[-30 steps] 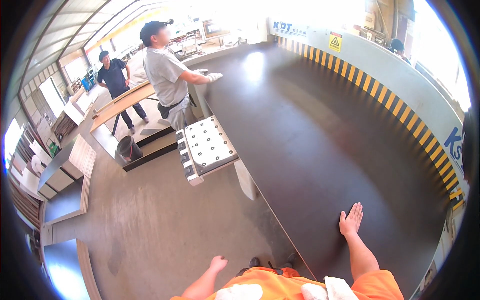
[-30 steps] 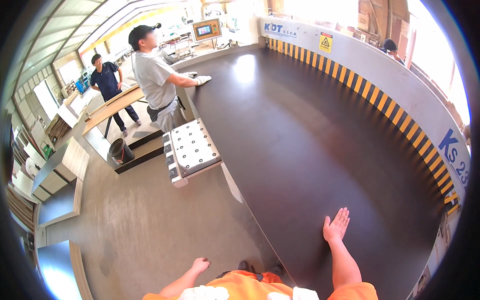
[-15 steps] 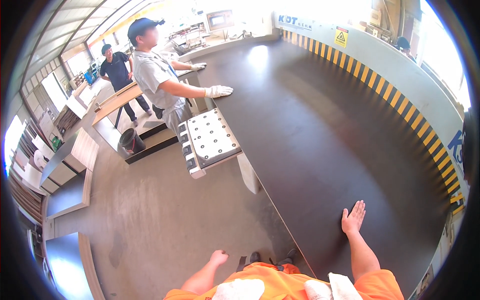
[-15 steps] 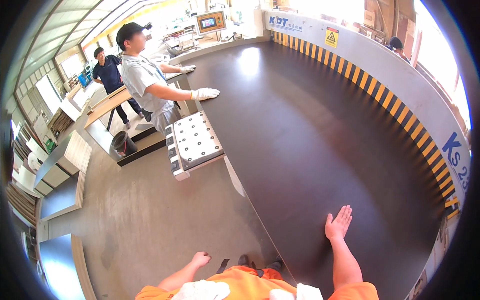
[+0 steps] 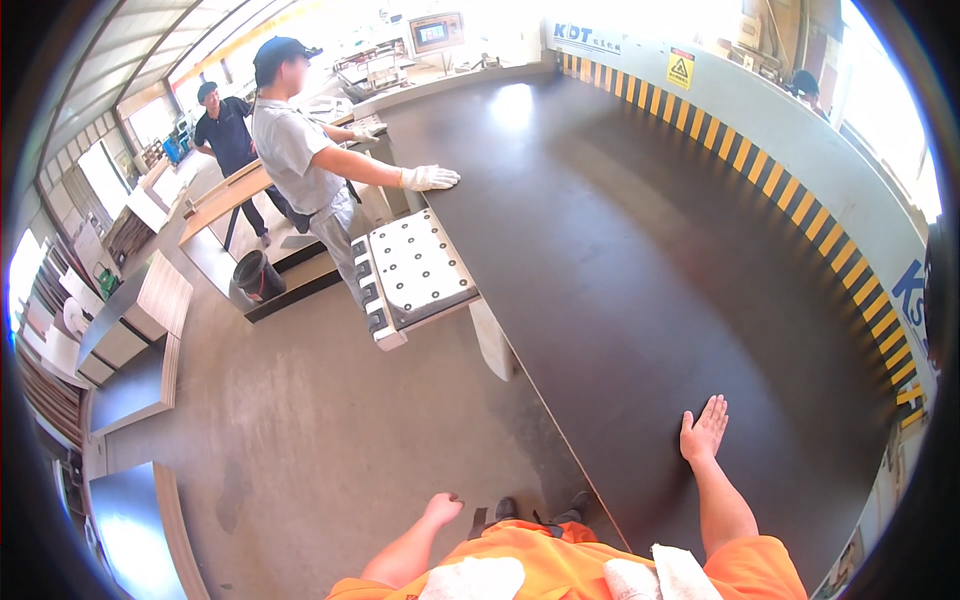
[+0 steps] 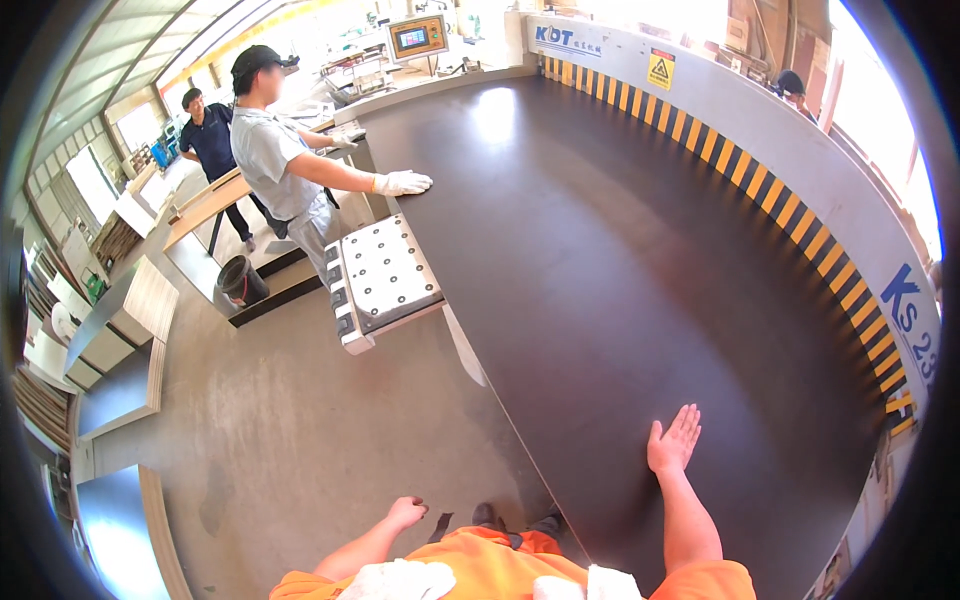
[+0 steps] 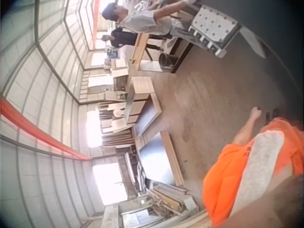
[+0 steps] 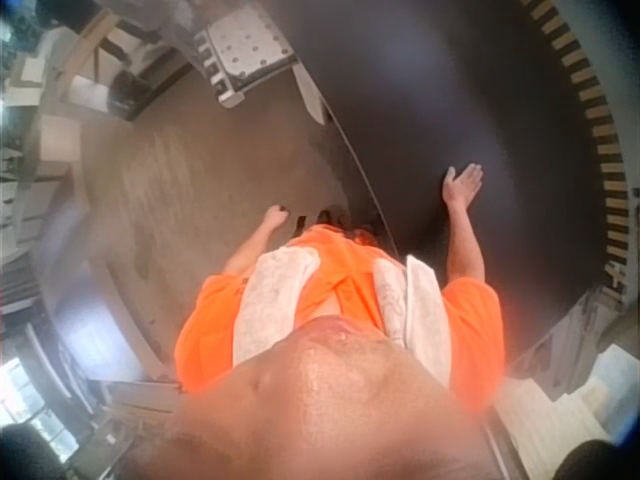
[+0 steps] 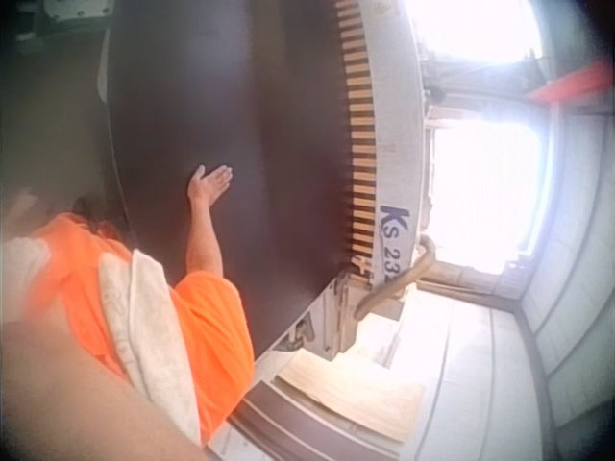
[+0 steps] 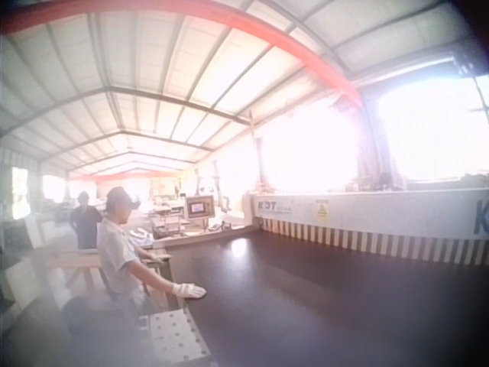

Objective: The person carries a large panel with a coworker to load it into a cutting machine, guides it through the machine to cut it, and then carries the cut panel to place it onto a stack.

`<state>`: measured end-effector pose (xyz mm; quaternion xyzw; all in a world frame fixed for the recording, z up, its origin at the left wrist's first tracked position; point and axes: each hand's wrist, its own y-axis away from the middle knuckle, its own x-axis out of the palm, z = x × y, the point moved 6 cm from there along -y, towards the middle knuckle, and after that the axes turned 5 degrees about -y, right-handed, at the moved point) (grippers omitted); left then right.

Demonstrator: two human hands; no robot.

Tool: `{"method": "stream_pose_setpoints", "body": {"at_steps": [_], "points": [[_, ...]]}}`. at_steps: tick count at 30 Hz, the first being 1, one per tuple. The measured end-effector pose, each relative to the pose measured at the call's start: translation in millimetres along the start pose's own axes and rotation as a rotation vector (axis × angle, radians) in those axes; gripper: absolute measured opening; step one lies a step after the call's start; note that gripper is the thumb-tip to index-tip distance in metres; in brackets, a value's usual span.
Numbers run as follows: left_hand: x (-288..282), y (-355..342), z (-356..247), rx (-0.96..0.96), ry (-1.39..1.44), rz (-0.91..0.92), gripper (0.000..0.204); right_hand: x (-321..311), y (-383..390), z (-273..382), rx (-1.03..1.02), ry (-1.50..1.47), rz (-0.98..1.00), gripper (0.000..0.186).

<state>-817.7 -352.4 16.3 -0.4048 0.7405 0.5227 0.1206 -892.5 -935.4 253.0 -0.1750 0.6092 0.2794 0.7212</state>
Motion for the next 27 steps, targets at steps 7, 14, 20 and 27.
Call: {"method": "stream_pose_setpoints", "body": {"at_steps": [7,14,20,27], "points": [[2.5,13.9,-14.1,-0.037,-0.002,0.018,0.054,-0.2,1.6,0.1,0.003,-0.01,0.001,0.075],[3.2,25.8,7.5,-0.107,-0.017,0.074,0.055,-1.3,1.7,1.3,0.0,0.014,0.009,0.074],[6.9,27.8,16.7,-0.141,0.019,0.069,0.055,0.1,1.0,-0.8,0.017,0.015,0.027,0.075],[18.7,21.6,21.1,-0.11,0.051,0.009,0.054,1.5,2.2,0.6,0.007,0.021,0.015,0.074]]}}
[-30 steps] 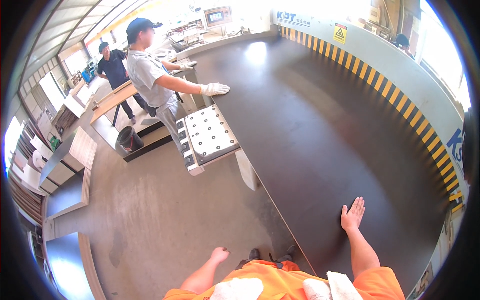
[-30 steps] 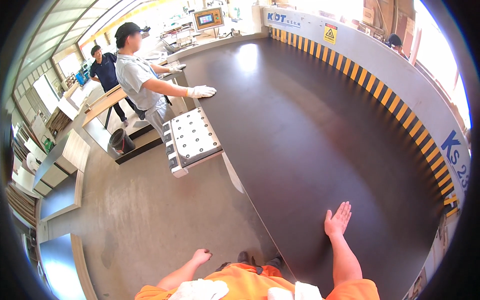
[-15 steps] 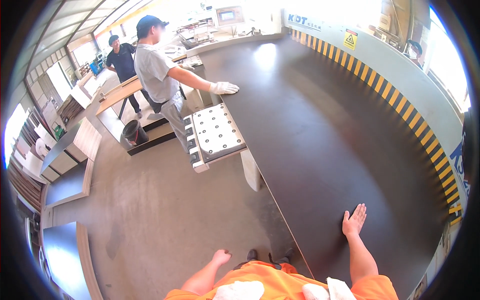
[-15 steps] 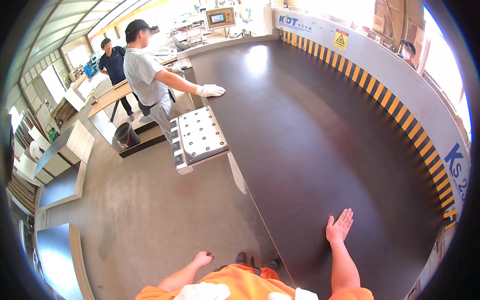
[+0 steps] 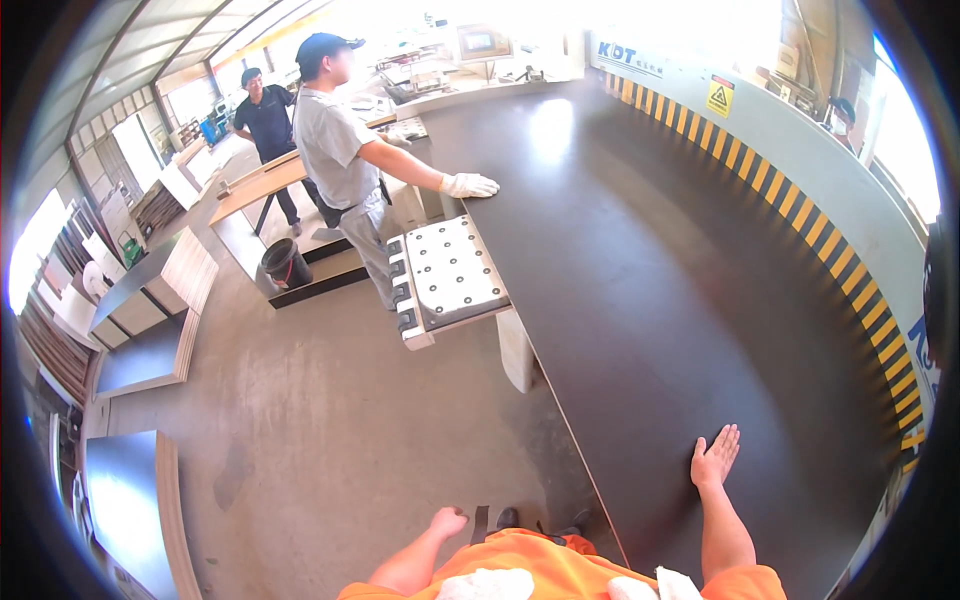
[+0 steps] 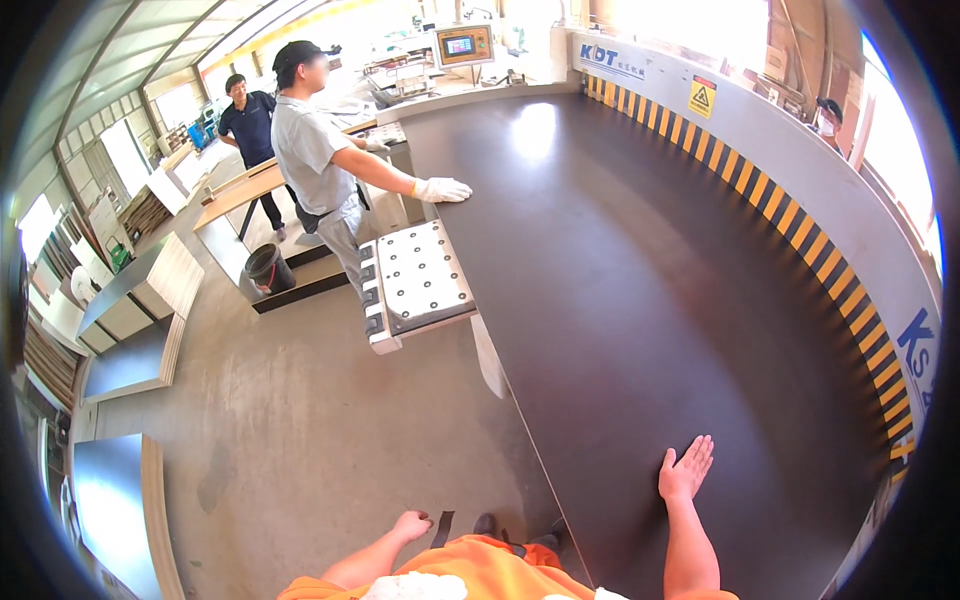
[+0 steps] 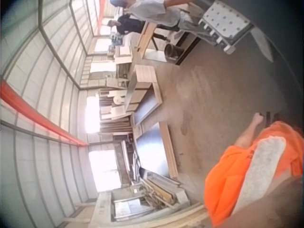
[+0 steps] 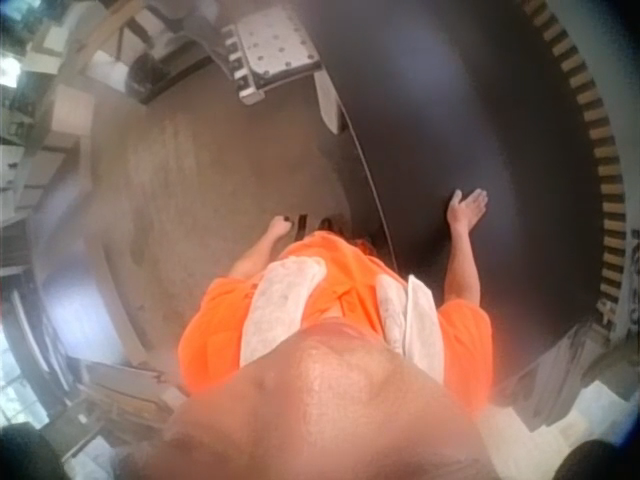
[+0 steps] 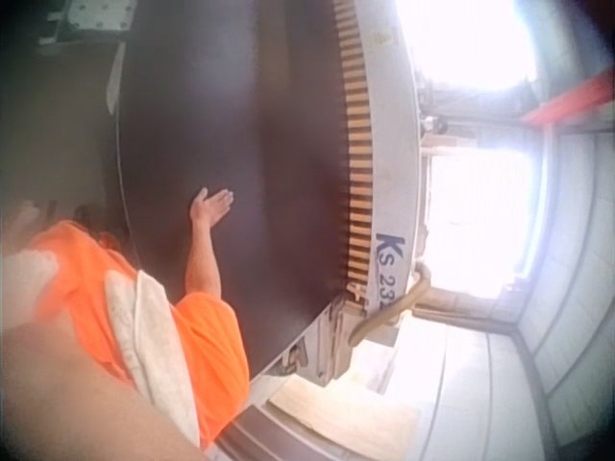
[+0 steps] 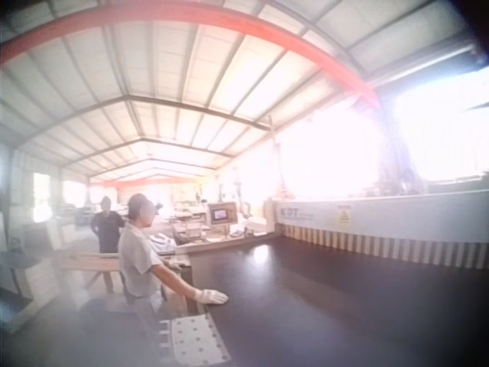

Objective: The person carries a large panel with a coworker to load it into a cutting machine, guides it through the machine to cut it, and then carries the cut panel to place it onto a stack.

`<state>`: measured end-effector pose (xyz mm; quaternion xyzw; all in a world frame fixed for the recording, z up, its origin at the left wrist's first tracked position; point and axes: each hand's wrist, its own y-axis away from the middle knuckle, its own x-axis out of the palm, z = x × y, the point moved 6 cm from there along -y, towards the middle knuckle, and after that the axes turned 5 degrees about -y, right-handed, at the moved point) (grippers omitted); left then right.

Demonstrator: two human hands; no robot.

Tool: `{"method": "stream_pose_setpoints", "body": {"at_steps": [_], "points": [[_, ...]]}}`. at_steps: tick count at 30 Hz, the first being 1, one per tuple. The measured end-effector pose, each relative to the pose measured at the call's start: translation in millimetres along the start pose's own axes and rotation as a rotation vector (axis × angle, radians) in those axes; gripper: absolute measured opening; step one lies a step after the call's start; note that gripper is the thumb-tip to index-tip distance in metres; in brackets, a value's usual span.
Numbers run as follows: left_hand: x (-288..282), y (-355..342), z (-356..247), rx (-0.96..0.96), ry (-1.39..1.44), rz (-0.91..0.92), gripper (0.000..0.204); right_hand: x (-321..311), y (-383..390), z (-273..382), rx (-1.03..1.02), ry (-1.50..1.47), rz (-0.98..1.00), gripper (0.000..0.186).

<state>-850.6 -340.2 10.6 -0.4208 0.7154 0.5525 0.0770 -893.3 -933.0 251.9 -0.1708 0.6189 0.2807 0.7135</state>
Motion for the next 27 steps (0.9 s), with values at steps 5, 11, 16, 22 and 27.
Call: {"method": "stream_pose_setpoints", "body": {"at_steps": [5,11,16,22,27], "points": [[0.2,4.8,-10.6,-0.017,0.016,0.036,0.054,-3.4,0.8,1.5,-0.002,0.0,-0.017,0.073],[-5.6,10.1,-12.8,-0.02,0.018,0.036,0.054,-0.7,0.6,0.4,0.002,-0.028,-0.023,0.074],[-6.7,3.5,-4.5,-0.014,-0.005,0.012,0.055,-1.9,1.2,1.7,0.013,0.001,-0.018,0.073],[-3.4,-1.8,-0.5,0.008,-0.007,-0.015,0.054,4.1,-1.2,-5.2,-0.013,0.01,-0.062,0.072],[-0.3,-3.2,3.2,0.009,-0.027,-0.014,0.054,3.9,-1.4,-3.9,-0.011,0.026,-0.059,0.071]]}}
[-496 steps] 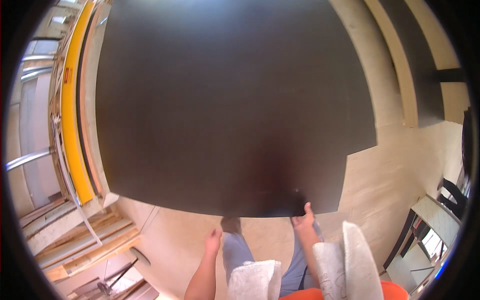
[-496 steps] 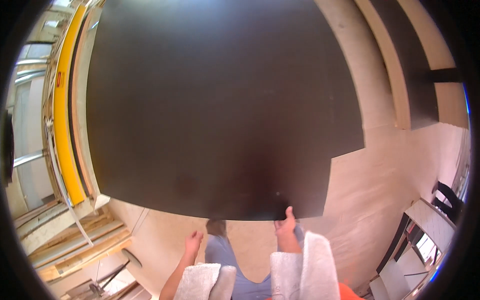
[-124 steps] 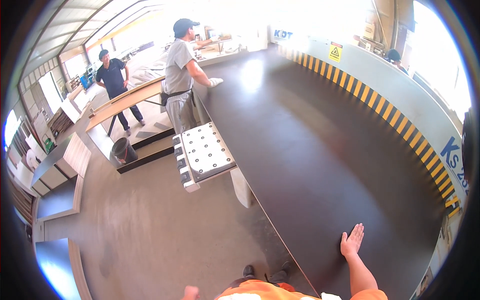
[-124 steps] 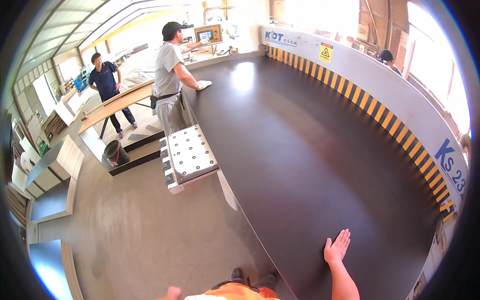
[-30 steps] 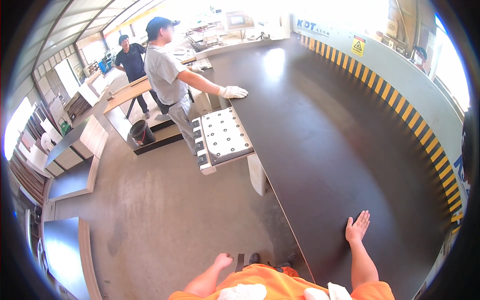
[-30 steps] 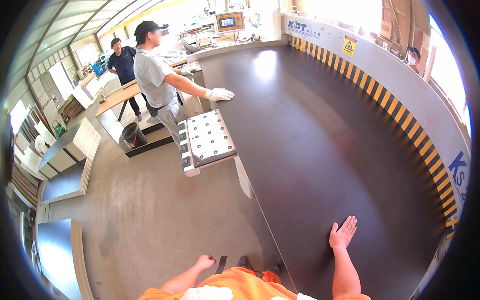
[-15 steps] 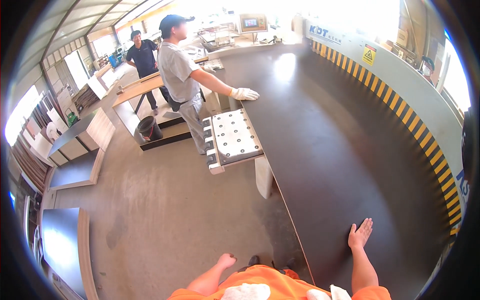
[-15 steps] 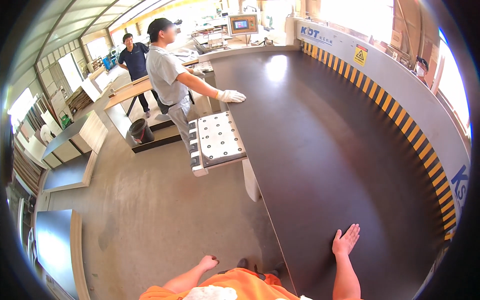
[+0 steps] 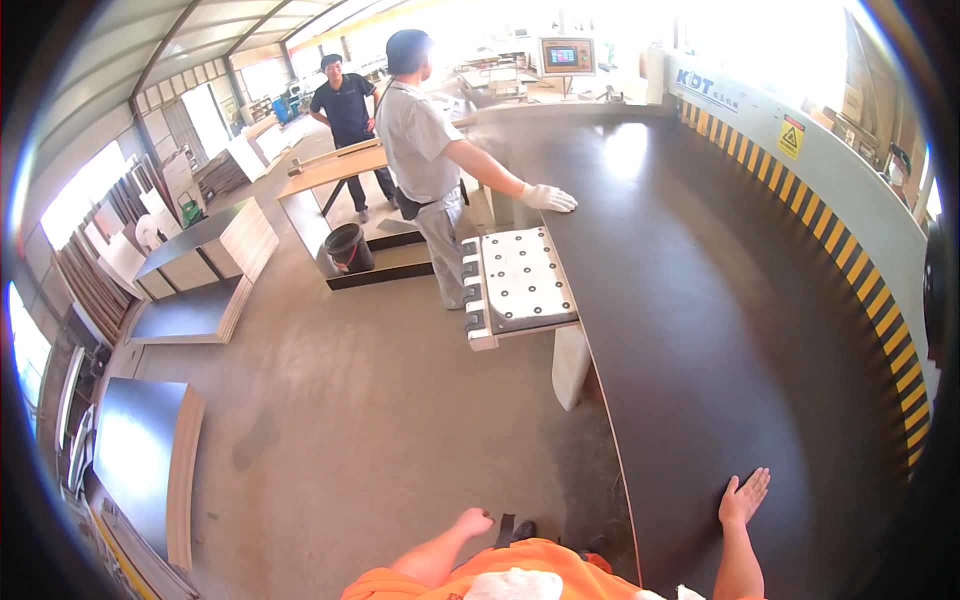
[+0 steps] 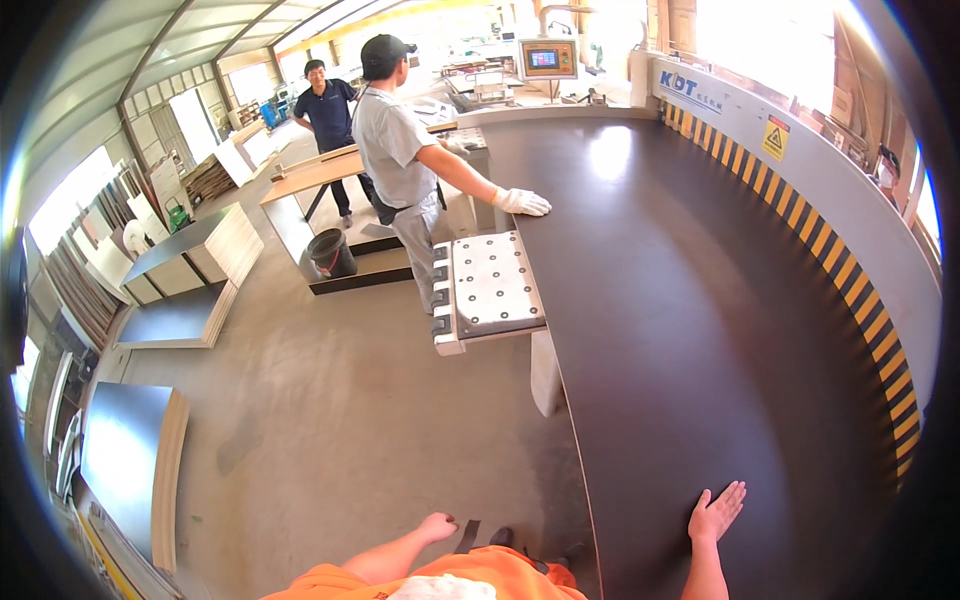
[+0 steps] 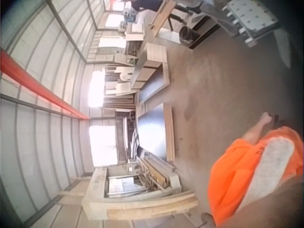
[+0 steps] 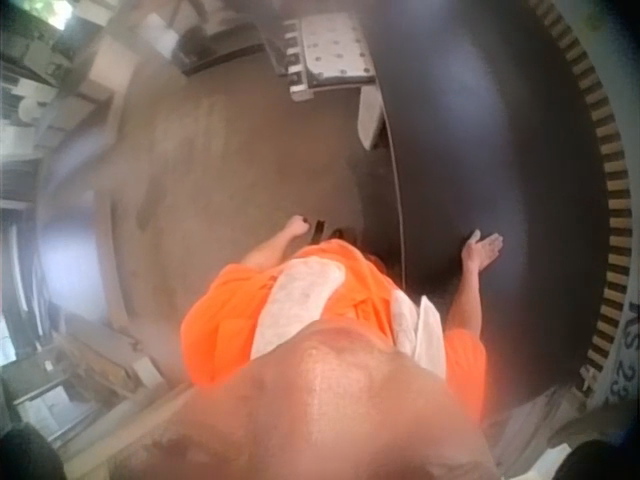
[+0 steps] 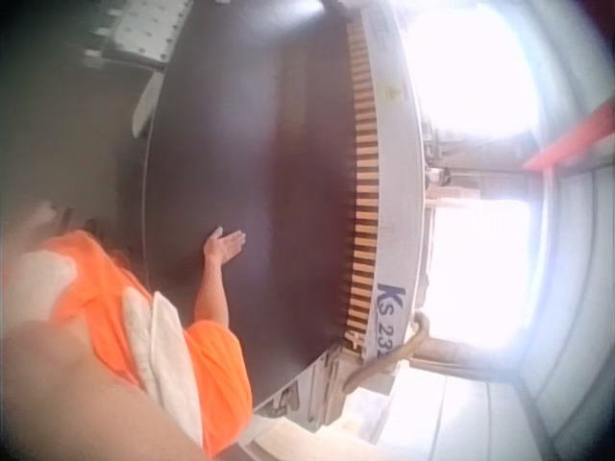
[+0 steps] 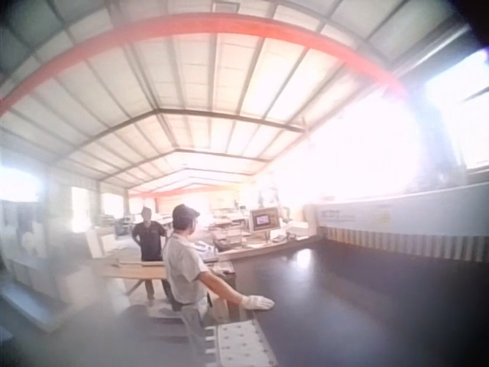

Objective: The person carries a large panel with a coworker to load it into a cutting machine, guides it through the machine to cut it, and then carries the cut panel to place it onto a stack.

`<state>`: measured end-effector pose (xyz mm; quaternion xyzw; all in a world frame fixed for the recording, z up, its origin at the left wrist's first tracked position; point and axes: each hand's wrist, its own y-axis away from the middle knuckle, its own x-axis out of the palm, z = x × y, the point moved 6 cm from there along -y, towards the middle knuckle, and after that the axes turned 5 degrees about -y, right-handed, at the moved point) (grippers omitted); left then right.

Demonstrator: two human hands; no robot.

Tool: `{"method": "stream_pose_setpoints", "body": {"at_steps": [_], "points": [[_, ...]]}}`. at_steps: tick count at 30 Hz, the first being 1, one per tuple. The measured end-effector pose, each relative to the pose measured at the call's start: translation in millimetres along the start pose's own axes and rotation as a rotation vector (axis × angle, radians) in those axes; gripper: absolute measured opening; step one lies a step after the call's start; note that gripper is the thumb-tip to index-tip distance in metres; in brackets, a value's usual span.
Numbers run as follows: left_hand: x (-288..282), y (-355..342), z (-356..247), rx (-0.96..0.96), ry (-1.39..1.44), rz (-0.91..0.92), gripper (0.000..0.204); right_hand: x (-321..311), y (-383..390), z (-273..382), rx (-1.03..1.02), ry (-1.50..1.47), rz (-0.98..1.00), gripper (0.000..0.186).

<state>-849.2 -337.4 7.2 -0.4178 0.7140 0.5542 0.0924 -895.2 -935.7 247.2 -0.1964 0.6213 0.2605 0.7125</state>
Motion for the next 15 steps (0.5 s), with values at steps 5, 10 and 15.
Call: {"method": "stream_pose_setpoints", "body": {"at_steps": [5,10,15], "points": [[2.8,1.5,2.7,-0.012,0.016,0.004,0.054,-3.7,2.0,4.5,0.006,0.011,0.026,0.071],[1.6,5.1,-0.2,-0.03,0.043,0.017,0.054,0.6,-0.7,-0.6,0.005,0.034,0.001,0.069],[-1.8,4.6,1.7,-0.028,0.026,0.005,0.054,-0.1,1.2,2.5,0.007,0.047,-0.001,0.069]]}}
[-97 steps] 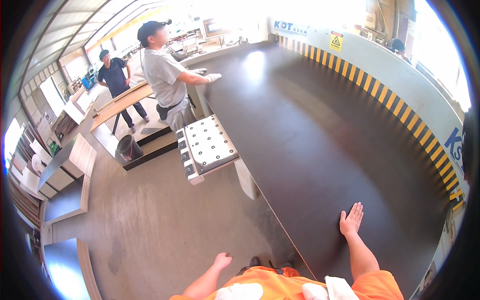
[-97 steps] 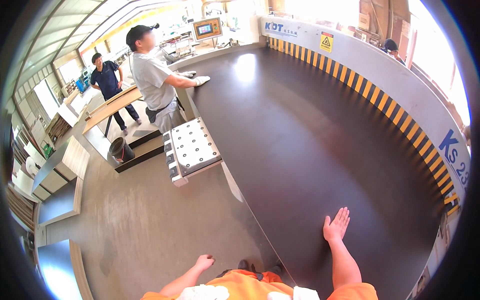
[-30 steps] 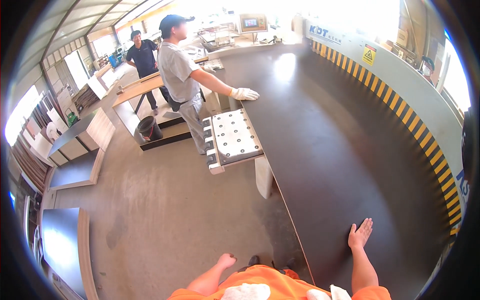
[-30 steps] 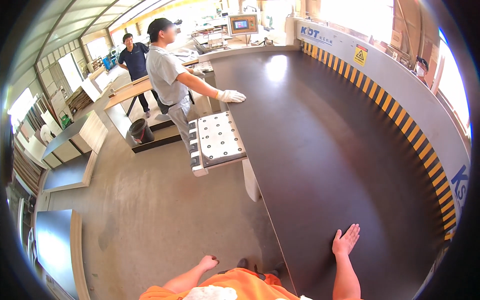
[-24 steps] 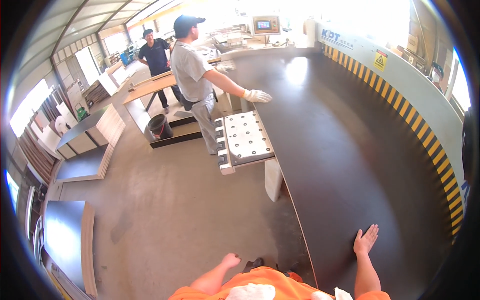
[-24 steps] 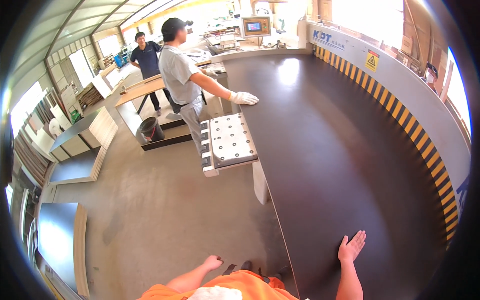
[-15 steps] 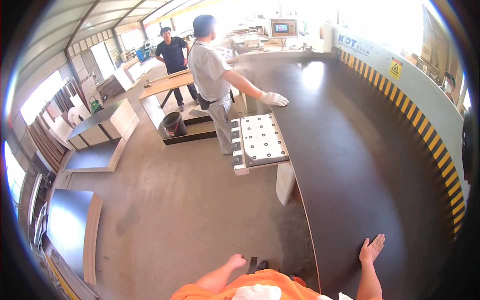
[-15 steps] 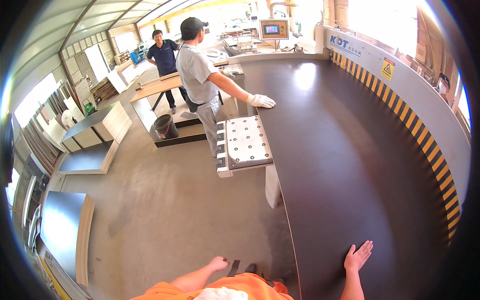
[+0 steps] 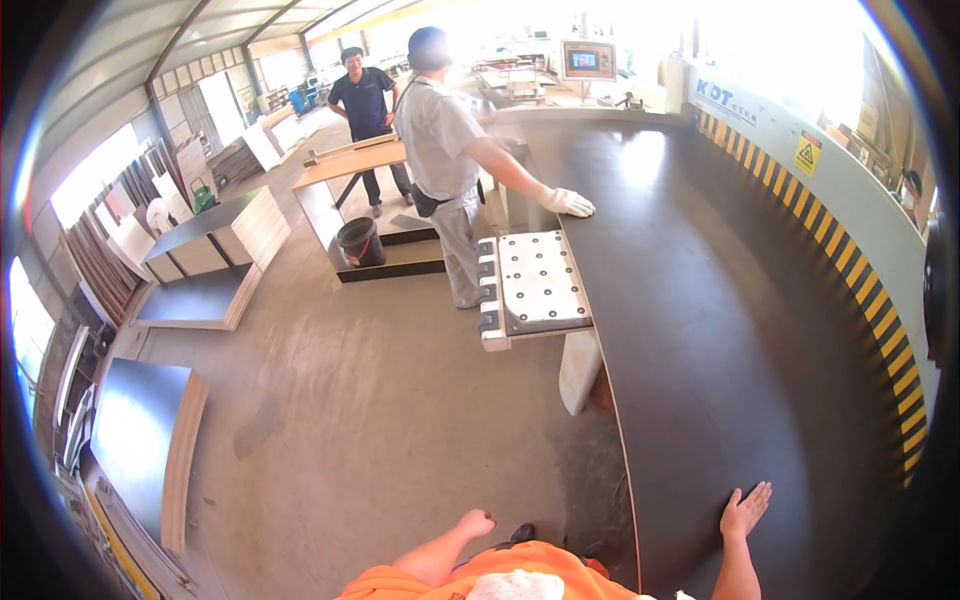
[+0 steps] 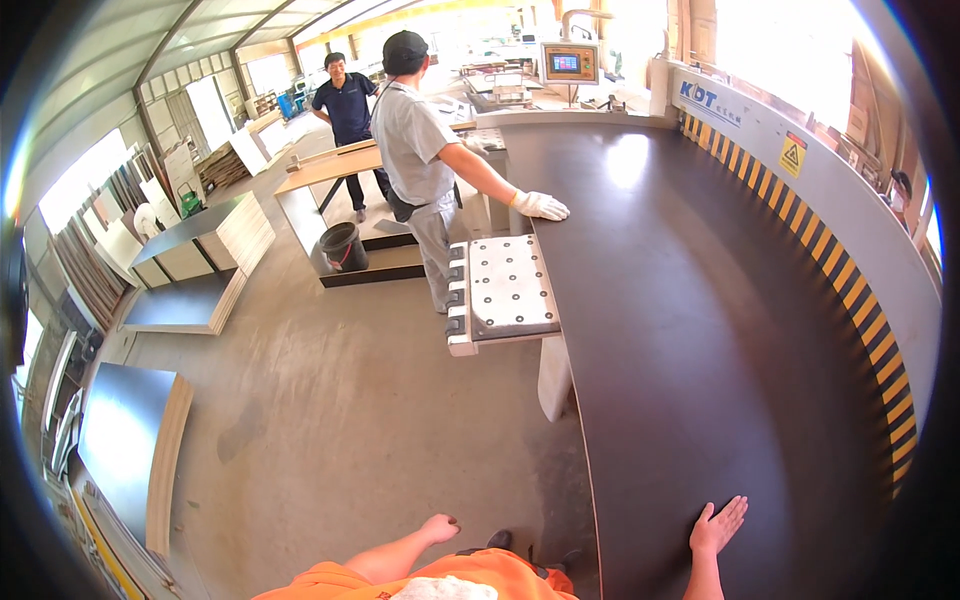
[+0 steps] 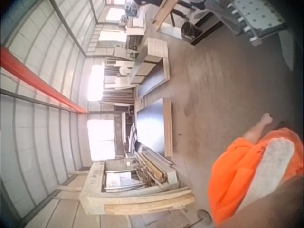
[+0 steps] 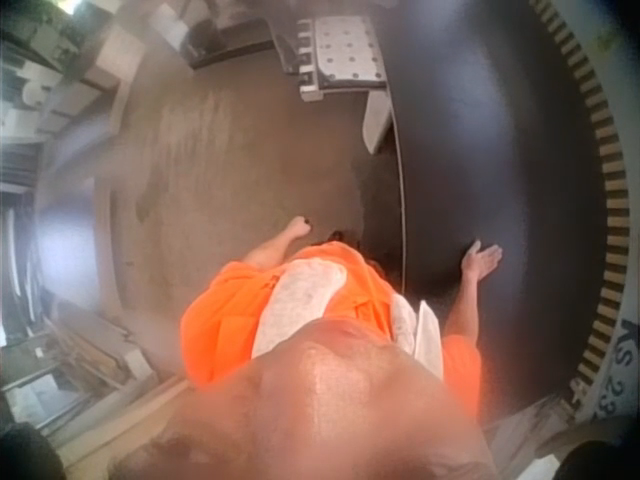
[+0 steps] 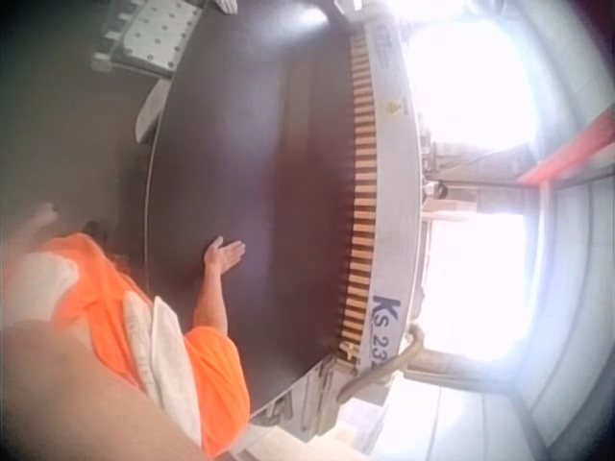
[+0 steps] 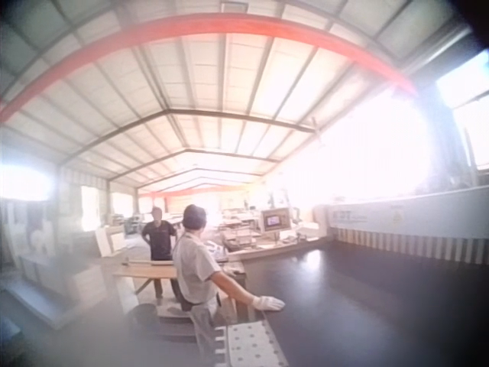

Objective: The person carries a large panel with a coworker to load it into a cutting machine, guides it through the machine to cut it, and then carries the cut panel to place it onto a stack.

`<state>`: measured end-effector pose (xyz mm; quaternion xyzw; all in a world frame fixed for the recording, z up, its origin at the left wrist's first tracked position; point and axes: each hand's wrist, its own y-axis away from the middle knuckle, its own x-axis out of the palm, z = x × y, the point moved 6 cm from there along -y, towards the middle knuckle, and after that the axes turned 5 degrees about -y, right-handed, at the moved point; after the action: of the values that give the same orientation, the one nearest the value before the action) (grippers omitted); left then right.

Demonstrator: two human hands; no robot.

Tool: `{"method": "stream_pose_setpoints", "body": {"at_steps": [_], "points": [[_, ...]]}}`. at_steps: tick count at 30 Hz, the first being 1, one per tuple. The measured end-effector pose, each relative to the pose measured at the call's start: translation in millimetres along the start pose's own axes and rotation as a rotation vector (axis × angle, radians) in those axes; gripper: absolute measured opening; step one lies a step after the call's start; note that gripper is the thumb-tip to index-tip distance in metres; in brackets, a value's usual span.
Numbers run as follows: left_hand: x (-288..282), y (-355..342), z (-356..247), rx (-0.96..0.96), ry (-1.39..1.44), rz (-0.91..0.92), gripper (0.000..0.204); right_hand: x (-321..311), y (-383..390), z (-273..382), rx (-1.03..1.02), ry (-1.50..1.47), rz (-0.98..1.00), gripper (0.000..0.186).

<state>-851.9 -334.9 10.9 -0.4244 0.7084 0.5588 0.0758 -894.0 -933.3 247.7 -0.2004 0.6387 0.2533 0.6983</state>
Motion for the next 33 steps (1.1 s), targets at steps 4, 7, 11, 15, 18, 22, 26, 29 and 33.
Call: {"method": "stream_pose_setpoints", "body": {"at_steps": [4,7,11,15,18,22,26,29,33], "points": [[-1.0,-4.2,6.8,0.012,-0.002,-0.009,0.054,5.5,-2.4,-4.2,-0.007,0.007,-0.015,0.068],[-2.8,-6.9,13.7,0.019,0.006,-0.015,0.054,6.5,-3.1,-5.0,-0.002,0.016,-0.013,0.068],[-6.5,-10.5,24.4,0.019,0.004,-0.006,0.053,4.8,-2.6,-3.6,0.002,0.03,-0.008,0.067],[-5.8,-16.0,50.3,-0.019,0.068,-0.027,0.053,12.7,-8.8,-11.4,0.003,0.038,-0.016,0.067],[-13.9,-17.8,58.8,-0.04,0.065,-0.013,0.052,13.7,-10.0,-11.2,0.01,0.049,-0.01,0.067],[-30.3,-29.2,52.8,-0.039,0.032,-0.016,0.051,16.3,-14.6,-11.2,0.008,0.071,-0.014,0.068],[-66.0,-42.9,6.0,0.045,0.002,-0.046,0.05,18.1,-45.3,-17.7,0.072,0.112,-0.012,0.066],[-96.4,-60.3,-29.2,0.096,0.006,-0.068,0.05,17.3,-89.8,-13.8,0.163,0.163,-0.013,0.065],[-135.9,-81.1,-83.7,0.15,0.036,-0.109,0.047,24.0,-170.1,-0.8,0.238,0.191,-0.026,0.066]]}}
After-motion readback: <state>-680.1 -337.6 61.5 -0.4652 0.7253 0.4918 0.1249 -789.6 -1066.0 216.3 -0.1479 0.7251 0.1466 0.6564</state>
